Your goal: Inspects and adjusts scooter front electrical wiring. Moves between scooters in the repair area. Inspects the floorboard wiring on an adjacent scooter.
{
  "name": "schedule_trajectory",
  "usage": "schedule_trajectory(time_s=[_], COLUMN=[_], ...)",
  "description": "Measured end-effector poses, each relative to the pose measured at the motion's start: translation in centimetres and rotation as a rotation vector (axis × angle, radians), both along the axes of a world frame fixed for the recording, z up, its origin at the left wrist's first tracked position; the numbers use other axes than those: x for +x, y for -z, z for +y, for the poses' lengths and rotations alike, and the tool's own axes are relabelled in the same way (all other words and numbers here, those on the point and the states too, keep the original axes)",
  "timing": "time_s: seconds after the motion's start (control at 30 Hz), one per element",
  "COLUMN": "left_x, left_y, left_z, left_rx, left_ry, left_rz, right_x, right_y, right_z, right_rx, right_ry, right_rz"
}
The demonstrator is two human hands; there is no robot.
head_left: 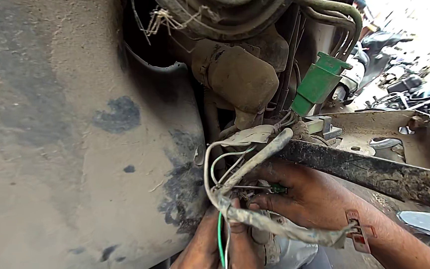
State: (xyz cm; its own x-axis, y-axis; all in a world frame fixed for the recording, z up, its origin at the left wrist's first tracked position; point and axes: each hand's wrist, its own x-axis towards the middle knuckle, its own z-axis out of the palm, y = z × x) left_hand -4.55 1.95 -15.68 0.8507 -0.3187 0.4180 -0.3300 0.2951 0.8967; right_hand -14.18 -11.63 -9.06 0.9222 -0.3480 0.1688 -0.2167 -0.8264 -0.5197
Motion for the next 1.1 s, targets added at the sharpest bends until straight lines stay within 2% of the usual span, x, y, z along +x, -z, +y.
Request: schedule_trajectory(time_s=[0.17,0.57,0.87,1.1], left_x=[0.0,-0.2,-0.1,-0.2], left_y=[-0.2,-0.5,-0.2,-0.2], left_z=[-0.2,-0.2,-0.2,-0.2], left_rx=[-0.043,-0.021,-0.009,-0.005], left_ry=[0.021,0.004,-0.004,-0.019], left_rz=[0.022,0.039,0.017,0.020], right_x=[-0.7,-0.4,-1.8,-2.1], right_y=[0.4,-0.4,0.9,0.9], right_z=[-0.4,-1.3,-2.3,-2.4], right_rx=[-0.030,0.234,0.104,0.099], right_ry=[-0.012,0.033,0.082,0.086], right_rz=[0.020,0.012,0.064,0.083])
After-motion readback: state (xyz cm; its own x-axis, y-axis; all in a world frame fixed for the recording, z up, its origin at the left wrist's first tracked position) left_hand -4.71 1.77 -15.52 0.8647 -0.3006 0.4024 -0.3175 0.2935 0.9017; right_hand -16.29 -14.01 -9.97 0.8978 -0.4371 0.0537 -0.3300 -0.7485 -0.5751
